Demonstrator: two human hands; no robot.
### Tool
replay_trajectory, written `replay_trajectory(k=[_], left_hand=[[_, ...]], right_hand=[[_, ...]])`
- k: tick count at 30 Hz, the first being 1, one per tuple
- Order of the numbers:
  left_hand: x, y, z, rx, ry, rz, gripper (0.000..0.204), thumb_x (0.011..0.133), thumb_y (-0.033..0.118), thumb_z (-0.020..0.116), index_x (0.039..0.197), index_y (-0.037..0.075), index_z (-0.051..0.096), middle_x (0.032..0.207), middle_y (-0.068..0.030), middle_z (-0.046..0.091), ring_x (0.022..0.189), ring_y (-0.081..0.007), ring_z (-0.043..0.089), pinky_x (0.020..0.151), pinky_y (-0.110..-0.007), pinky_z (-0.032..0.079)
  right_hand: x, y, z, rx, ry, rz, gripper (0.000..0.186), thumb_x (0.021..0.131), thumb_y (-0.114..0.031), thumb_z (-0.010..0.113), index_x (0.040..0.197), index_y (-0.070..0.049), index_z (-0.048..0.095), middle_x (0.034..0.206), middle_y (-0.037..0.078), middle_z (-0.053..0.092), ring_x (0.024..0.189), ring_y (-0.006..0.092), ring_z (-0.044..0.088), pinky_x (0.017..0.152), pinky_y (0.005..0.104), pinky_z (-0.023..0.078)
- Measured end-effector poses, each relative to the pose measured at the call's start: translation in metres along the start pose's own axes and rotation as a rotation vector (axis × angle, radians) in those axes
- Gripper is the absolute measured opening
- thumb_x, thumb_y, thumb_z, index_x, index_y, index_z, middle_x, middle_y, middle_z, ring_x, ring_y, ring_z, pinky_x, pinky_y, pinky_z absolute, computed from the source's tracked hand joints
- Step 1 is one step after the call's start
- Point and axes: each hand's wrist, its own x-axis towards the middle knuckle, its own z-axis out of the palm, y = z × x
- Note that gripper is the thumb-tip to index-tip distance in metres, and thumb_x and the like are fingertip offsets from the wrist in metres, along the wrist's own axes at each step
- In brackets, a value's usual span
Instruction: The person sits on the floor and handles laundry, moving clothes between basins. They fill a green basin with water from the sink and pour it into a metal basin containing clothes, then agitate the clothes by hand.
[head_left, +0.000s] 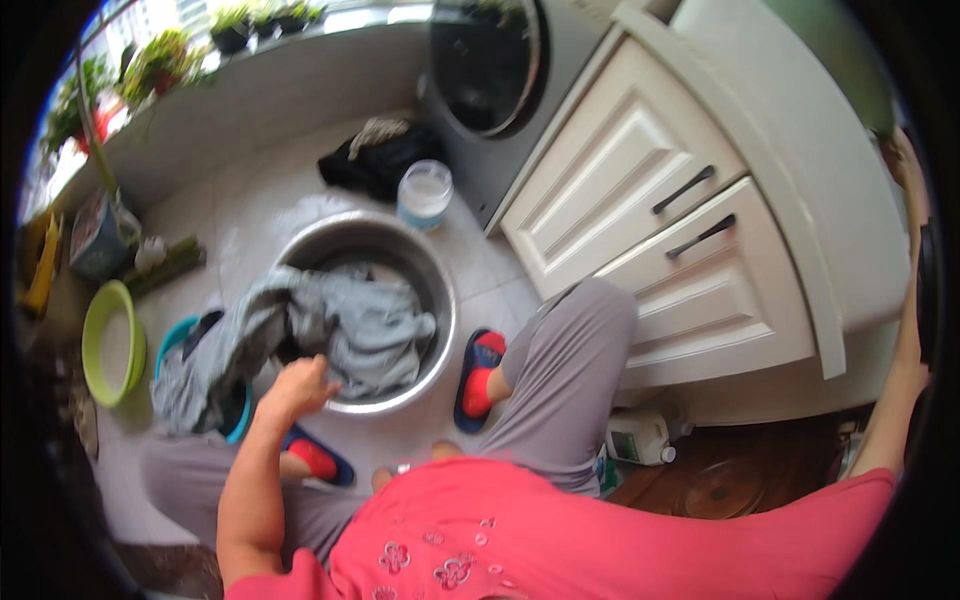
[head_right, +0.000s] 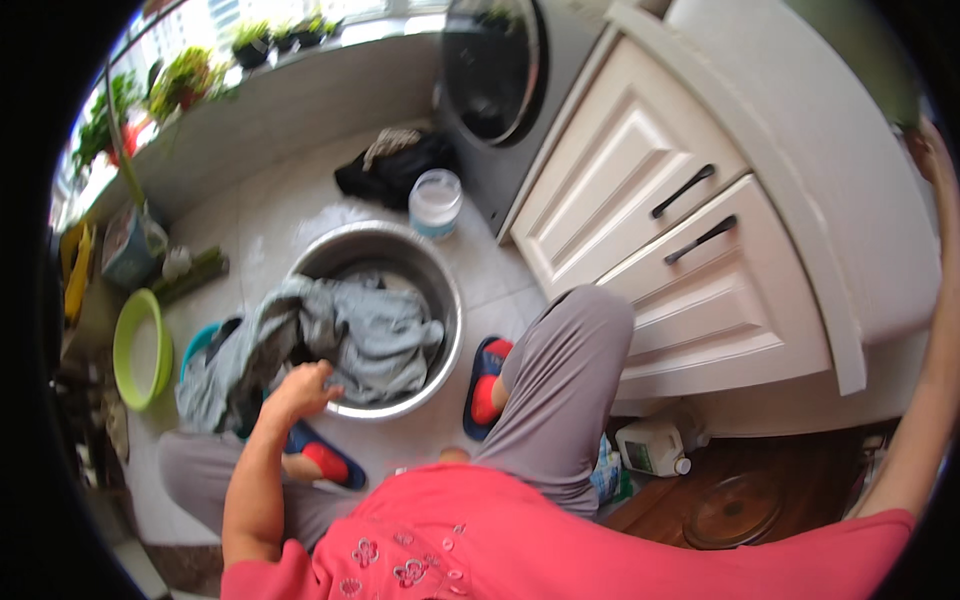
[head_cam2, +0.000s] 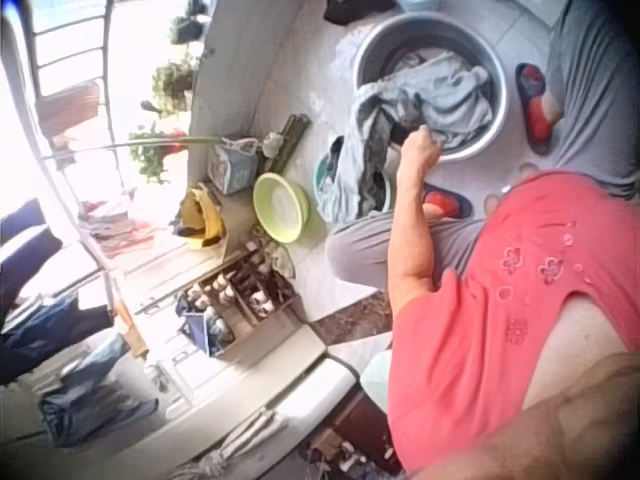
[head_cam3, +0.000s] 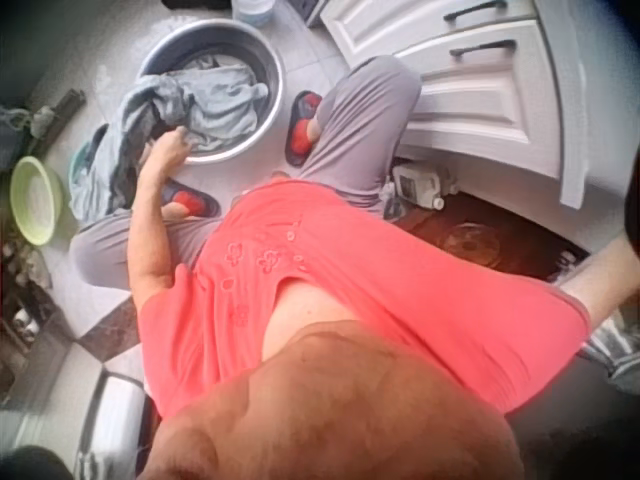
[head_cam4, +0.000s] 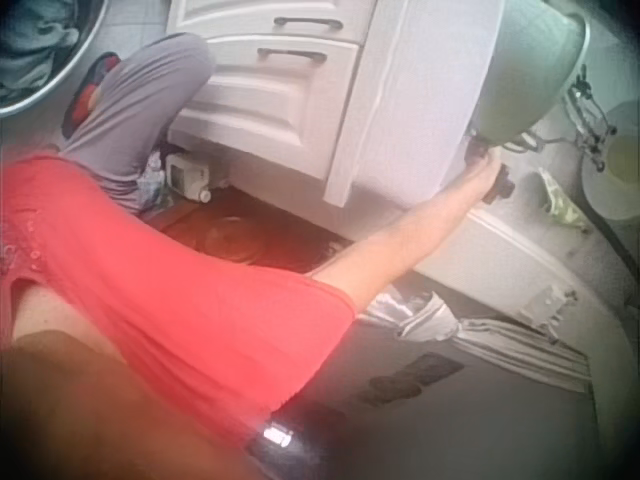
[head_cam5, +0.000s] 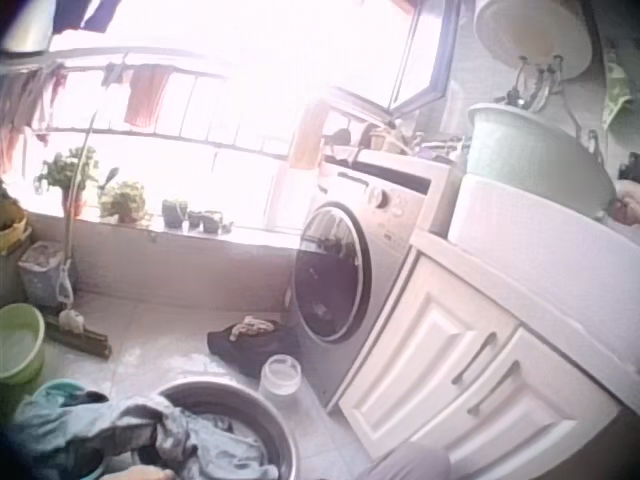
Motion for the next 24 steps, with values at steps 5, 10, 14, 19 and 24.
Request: replay_trajectory(k=[5,10,14,19,24], left_hand=[[-0.002,-0.014,0.013,-0.003,0.061,0.019,0.049,0.073,0.041,0.078,0.09,-0.001,0.062,0.084,-0.0229,0.067,0.084,-0.0404,0.065,0.074,-0.047,0.052],[-0.03,0.031,-0.034,-0.008,-0.048,-0.004,0.038,0.085,0.034,0.066,0.1,0.001,0.056,0.098,-0.0265,0.063,0.093,-0.0452,0.058,0.075,-0.052,0.047],[-0.012,0.014,-0.024,-0.042,0.007,0.098,0.034,0.084,0.033,0.066,0.092,0.001,0.058,0.089,-0.0278,0.063,0.088,-0.048,0.057,0.075,-0.054,0.046],[-0.006,0.0,-0.009,-0.018,-0.032,0.061,0.034,0.084,0.031,0.064,0.099,0.001,0.06,0.096,-0.0281,0.064,0.094,-0.0468,0.059,0.078,-0.053,0.047],[0.001,-0.014,0.008,0.011,-0.004,0.094,0.033,0.085,0.031,0.064,0.097,0.002,0.06,0.093,-0.0274,0.064,0.091,-0.0469,0.06,0.076,-0.053,0.048]], right_hand=[[-0.061,-0.017,0.06,0.047,0.082,0.118,0.013,0.084,-0.016,0.055,0.072,-0.017,0.05,0.06,-0.007,0.042,0.043,0.0034,0.031,0.038,0.0183,0.024],[-0.078,-0.044,0.094,-0.046,0.095,0.1,0.029,0.075,-0.01,0.062,0.056,-0.019,0.041,0.051,-0.006,0.037,0.036,0.0053,0.029,0.033,0.0213,0.02],[-0.103,-0.05,0.093,-0.009,0.157,0.173,0.025,0.073,-0.002,0.065,0.061,-0.014,0.046,0.054,-0.004,0.044,0.039,0.0051,0.042,0.035,0.0183,0.034],[-0.098,-0.05,0.101,0.013,0.24,0.164,0.014,0.07,0.002,0.062,0.065,-0.008,0.053,0.053,0.001,0.045,0.04,0.0094,0.044,0.035,0.0225,0.032],[-0.099,-0.051,0.1,-0.015,0.201,0.168,0.012,0.066,0.003,0.06,0.064,-0.008,0.053,0.051,0.004,0.043,0.038,0.0118,0.04,0.035,0.0251,0.029]])
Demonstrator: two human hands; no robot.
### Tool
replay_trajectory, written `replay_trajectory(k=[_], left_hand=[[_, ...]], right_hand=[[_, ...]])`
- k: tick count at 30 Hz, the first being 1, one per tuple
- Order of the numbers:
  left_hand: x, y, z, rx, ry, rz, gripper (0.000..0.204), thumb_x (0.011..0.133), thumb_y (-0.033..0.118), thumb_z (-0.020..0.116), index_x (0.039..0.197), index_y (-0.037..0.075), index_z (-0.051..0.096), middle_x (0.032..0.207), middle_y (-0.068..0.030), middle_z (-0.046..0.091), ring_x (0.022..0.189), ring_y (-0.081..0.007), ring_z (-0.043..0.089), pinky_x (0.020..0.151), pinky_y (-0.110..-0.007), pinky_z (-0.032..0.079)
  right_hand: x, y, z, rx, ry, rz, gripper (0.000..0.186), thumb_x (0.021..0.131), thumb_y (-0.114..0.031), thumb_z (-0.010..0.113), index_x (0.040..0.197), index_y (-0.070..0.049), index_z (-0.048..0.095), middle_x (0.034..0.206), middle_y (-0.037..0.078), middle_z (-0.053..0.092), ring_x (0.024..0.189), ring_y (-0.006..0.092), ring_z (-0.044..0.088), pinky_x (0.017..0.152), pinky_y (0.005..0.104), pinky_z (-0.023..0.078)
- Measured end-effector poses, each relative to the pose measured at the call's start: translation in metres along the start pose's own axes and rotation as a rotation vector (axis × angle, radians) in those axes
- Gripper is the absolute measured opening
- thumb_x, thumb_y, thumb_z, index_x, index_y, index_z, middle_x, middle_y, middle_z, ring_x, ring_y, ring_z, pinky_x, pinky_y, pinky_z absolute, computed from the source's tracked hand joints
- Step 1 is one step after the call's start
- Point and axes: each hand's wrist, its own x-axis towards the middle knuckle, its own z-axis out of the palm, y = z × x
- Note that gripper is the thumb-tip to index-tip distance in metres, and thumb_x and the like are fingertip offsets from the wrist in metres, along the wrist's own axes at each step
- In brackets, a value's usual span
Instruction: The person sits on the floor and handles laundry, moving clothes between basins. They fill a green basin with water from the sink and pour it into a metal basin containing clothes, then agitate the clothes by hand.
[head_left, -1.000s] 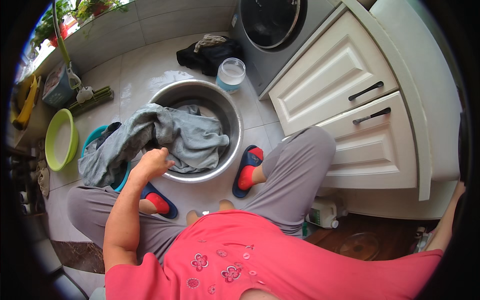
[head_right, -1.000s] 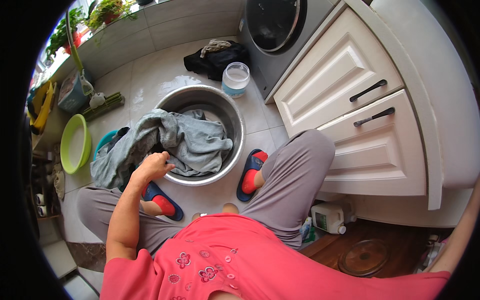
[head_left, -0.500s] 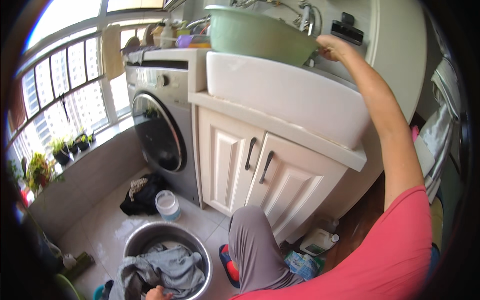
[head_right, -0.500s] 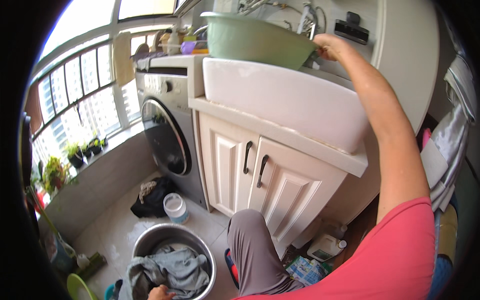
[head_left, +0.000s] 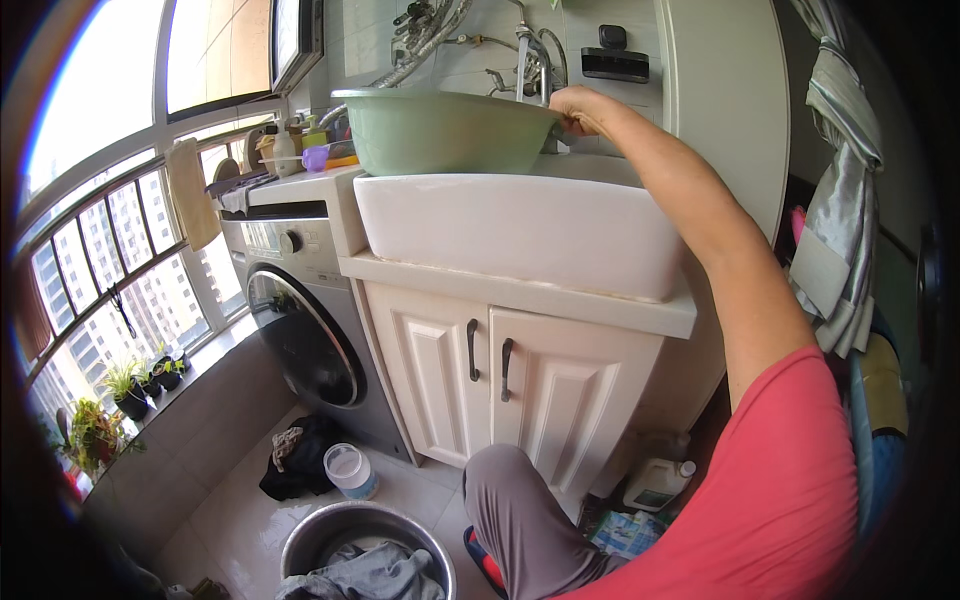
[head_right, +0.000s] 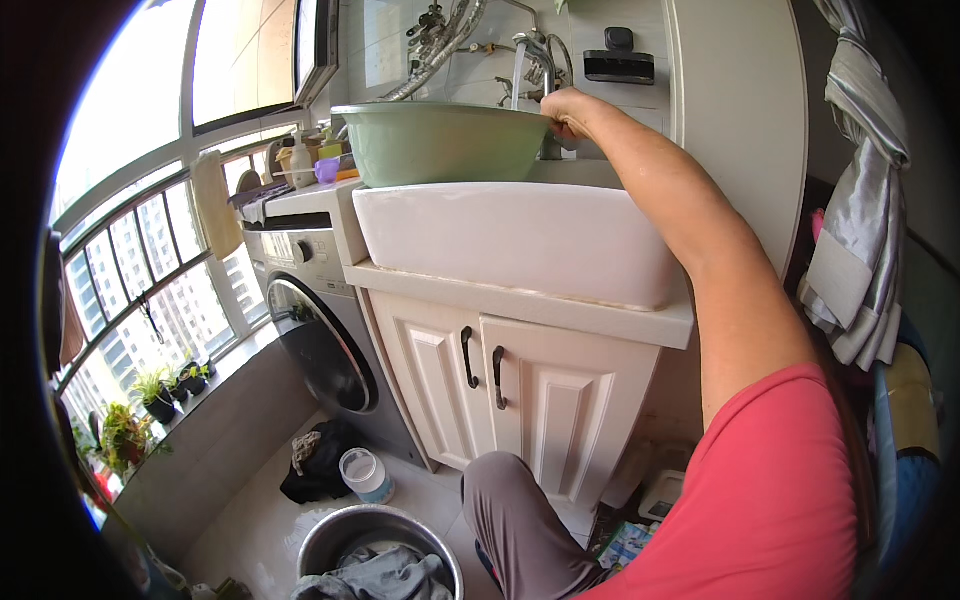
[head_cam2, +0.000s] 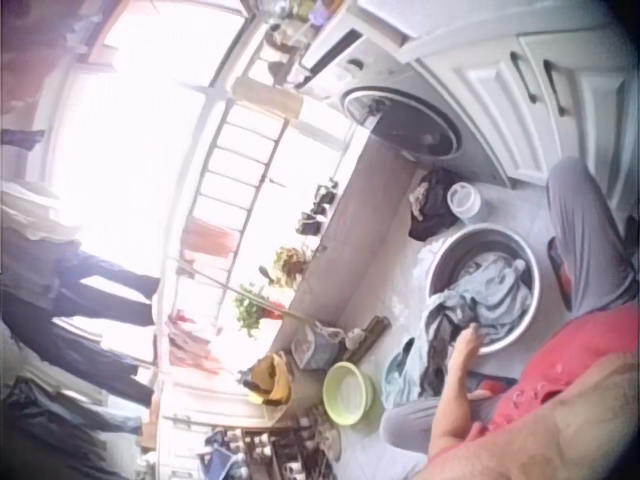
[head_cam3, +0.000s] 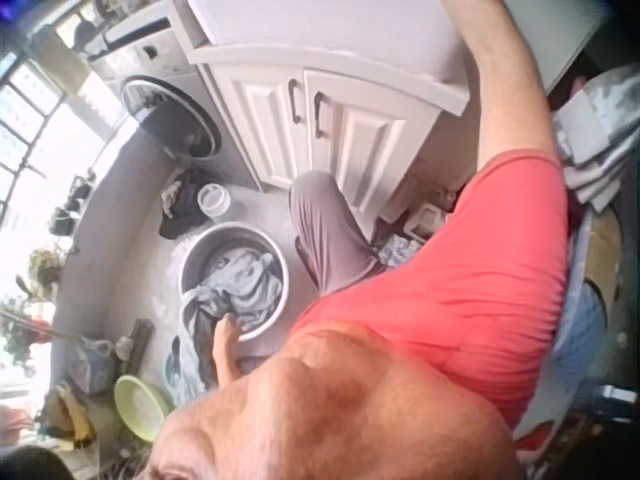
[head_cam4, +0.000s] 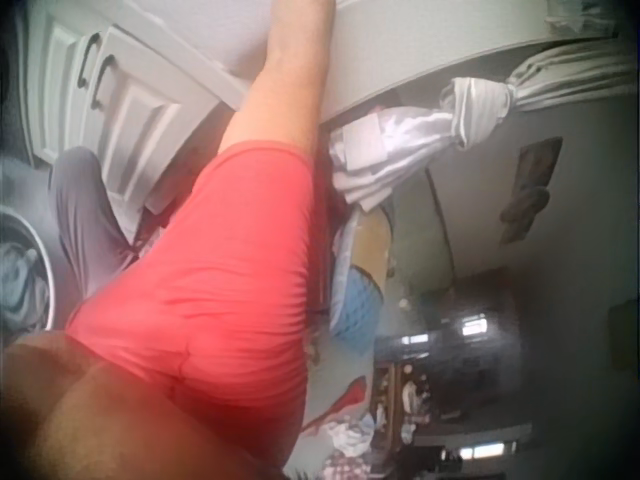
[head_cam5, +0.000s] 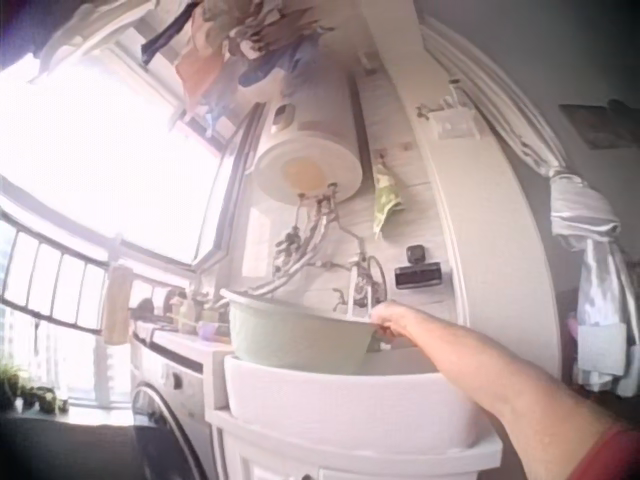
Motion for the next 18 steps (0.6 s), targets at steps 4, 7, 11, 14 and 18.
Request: replay_trajectory(k=[4,7,11,14,18], left_hand=[[0.003,-0.008,0.009,0.025,0.038,0.033,0.031,0.088,0.032,0.063,0.092,0.002,0.059,0.087,-0.0272,0.063,0.087,-0.0477,0.059,0.073,-0.054,0.048],[0.005,-0.009,0.009,0.042,0.015,0.052,0.03,0.088,0.031,0.063,0.093,0.002,0.059,0.089,-0.0275,0.064,0.088,-0.0475,0.059,0.073,-0.054,0.048],[-0.002,0.007,0.001,0.009,0.001,-0.017,0.031,0.087,0.032,0.063,0.095,0.002,0.06,0.091,-0.0276,0.064,0.089,-0.0474,0.06,0.074,-0.054,0.048],[0.001,0.003,0.003,0.022,0.004,0.01,0.031,0.087,0.032,0.063,0.095,0.002,0.061,0.092,-0.0273,0.064,0.09,-0.0473,0.06,0.075,-0.054,0.048],[0.003,-0.005,0.01,0.03,0.013,0.032,0.032,0.086,0.033,0.064,0.095,0.002,0.06,0.092,-0.027,0.064,0.09,-0.047,0.06,0.075,-0.053,0.048]], right_hand=[[0.005,0.004,-0.005,-0.007,0.01,-0.013,0.011,0.066,0.003,0.058,0.064,-0.007,0.052,0.051,0.005,0.043,0.038,0.0131,0.038,0.035,0.0267,0.028],[0.005,0.004,-0.002,0.006,0.02,-0.024,0.01,0.067,0.003,0.057,0.065,-0.006,0.053,0.052,0.006,0.044,0.038,0.0139,0.038,0.035,0.0269,0.028],[-0.002,-0.001,0.004,-0.013,0.056,-0.038,0.01,0.069,0.003,0.055,0.067,-0.006,0.053,0.054,0.006,0.045,0.04,0.014,0.041,0.035,0.0273,0.029],[-0.004,0.0,0.003,-0.002,0.063,-0.036,0.009,0.069,0.003,0.055,0.068,-0.006,0.054,0.054,0.007,0.047,0.041,0.0143,0.043,0.035,0.0277,0.03],[-0.005,-0.001,0.002,-0.017,0.062,-0.023,0.009,0.069,0.002,0.056,0.067,-0.006,0.053,0.054,0.007,0.047,0.041,0.0143,0.042,0.036,0.0276,0.03]])
